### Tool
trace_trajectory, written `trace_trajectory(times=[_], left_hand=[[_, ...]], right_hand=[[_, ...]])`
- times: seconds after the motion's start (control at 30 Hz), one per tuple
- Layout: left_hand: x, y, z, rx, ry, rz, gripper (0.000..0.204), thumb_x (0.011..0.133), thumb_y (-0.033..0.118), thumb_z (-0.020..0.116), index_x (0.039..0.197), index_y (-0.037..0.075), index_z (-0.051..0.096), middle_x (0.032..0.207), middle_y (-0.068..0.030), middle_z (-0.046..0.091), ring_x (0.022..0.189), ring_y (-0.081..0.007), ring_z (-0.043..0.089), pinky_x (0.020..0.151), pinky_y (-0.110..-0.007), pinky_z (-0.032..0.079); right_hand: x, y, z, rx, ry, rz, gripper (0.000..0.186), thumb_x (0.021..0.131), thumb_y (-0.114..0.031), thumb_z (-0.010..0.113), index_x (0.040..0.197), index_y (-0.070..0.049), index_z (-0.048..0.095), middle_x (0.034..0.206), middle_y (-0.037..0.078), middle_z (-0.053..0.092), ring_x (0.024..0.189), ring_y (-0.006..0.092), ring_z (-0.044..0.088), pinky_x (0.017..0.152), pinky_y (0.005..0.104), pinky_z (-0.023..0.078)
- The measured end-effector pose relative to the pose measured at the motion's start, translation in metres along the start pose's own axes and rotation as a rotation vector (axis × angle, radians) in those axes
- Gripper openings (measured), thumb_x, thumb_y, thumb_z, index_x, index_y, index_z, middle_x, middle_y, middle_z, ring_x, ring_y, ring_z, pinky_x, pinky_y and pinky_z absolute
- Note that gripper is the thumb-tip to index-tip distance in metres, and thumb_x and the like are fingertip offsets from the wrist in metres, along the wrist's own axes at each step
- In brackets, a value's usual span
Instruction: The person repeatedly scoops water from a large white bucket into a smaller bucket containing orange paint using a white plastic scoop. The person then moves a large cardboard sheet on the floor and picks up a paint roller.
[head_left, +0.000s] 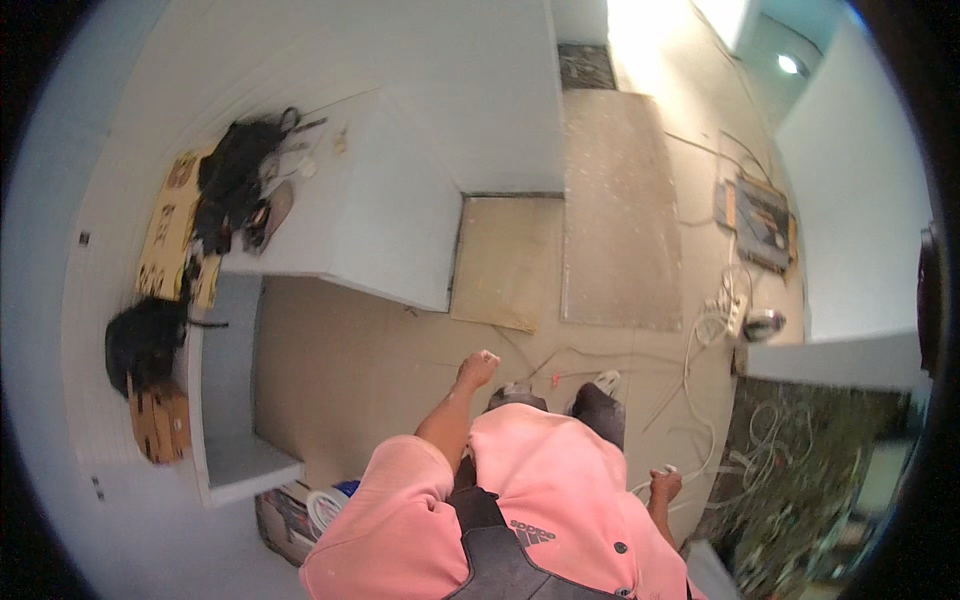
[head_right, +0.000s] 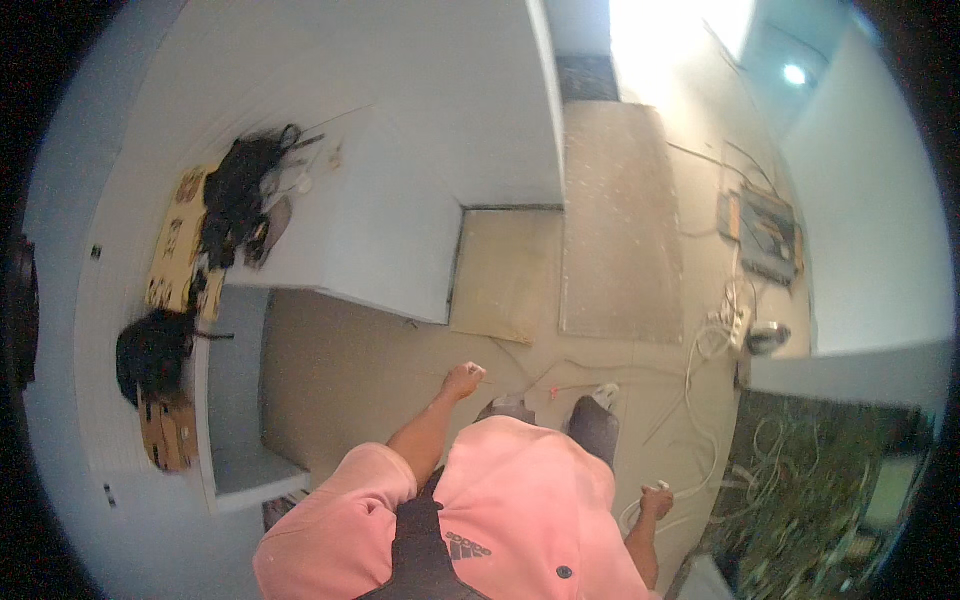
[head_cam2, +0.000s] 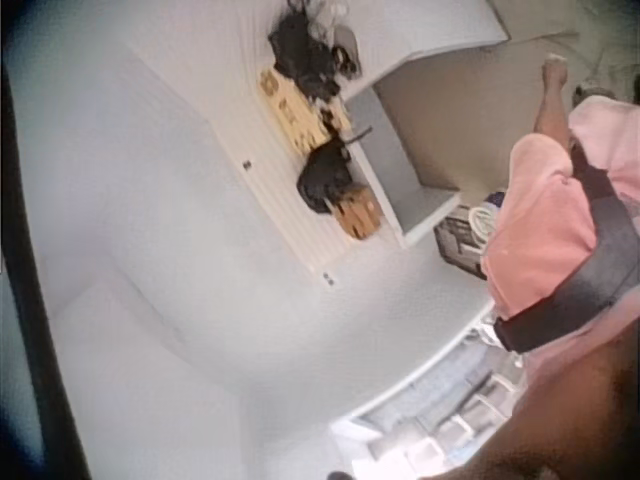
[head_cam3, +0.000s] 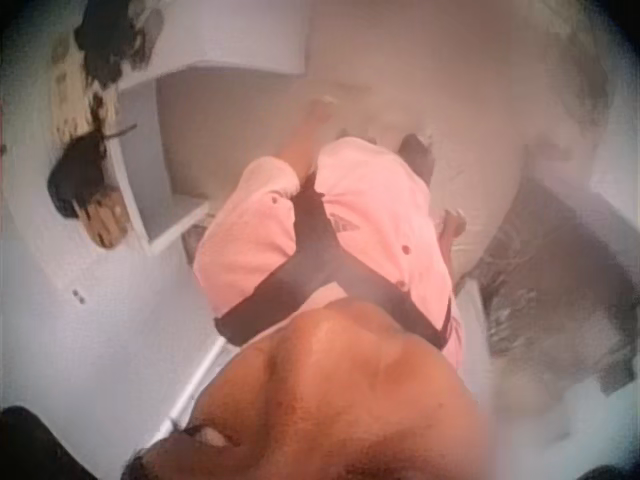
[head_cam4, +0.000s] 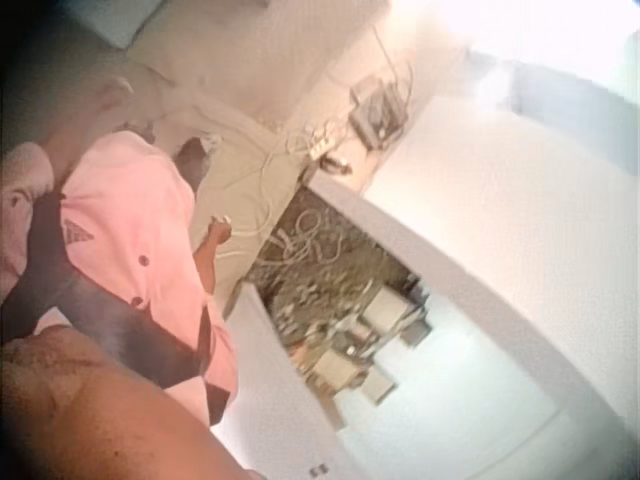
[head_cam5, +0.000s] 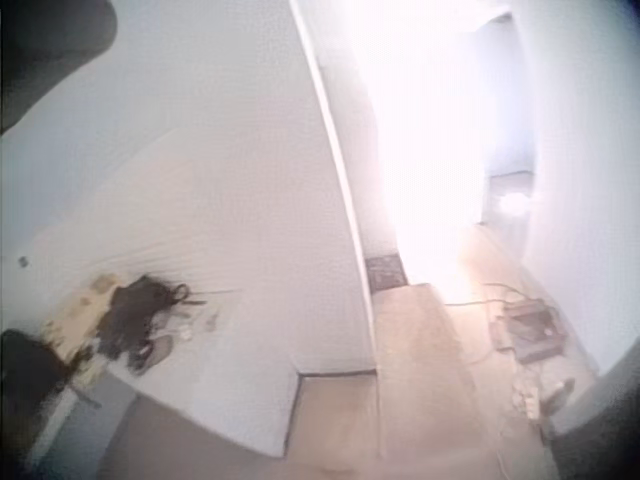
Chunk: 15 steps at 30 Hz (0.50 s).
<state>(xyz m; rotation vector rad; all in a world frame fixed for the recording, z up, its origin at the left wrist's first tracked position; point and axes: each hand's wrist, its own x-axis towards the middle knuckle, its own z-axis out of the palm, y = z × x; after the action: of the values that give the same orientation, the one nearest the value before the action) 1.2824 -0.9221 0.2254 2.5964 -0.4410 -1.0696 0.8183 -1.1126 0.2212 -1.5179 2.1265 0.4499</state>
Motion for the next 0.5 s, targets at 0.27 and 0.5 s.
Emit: trace_trajectory(times=[0.27, 0.5], left_hand=[[-0.018, 0.035, -0.011, -0.153, 0.159, -0.108, 0.042, 0.074, 0.041, 0.048, 0.099, 0.009, 0.058, 0.098, -0.0158, 0.058, 0.094, -0.0326, 0.054, 0.081, -0.04, 0.042], [0.036, 0.044, -0.028, -0.457, 0.14, -0.01, 0.035, 0.077, 0.035, 0.052, 0.095, 0.006, 0.058, 0.083, -0.0096, 0.062, 0.074, -0.0201, 0.061, 0.069, -0.032, 0.044]], right_hand=[[0.183, -0.063, -0.074, 0.282, 0.161, -0.272, 0.03, 0.073, -0.015, 0.057, 0.102, -0.008, 0.054, 0.092, 0.016, 0.059, 0.085, 0.0317, 0.057, 0.075, 0.0396, 0.043], [0.178, -0.176, -0.055, 0.419, 0.244, -0.209, 0.041, 0.06, -0.007, 0.069, 0.099, -0.007, 0.057, 0.063, 0.003, 0.056, 0.05, 0.012, 0.049, 0.046, 0.0276, 0.04]])
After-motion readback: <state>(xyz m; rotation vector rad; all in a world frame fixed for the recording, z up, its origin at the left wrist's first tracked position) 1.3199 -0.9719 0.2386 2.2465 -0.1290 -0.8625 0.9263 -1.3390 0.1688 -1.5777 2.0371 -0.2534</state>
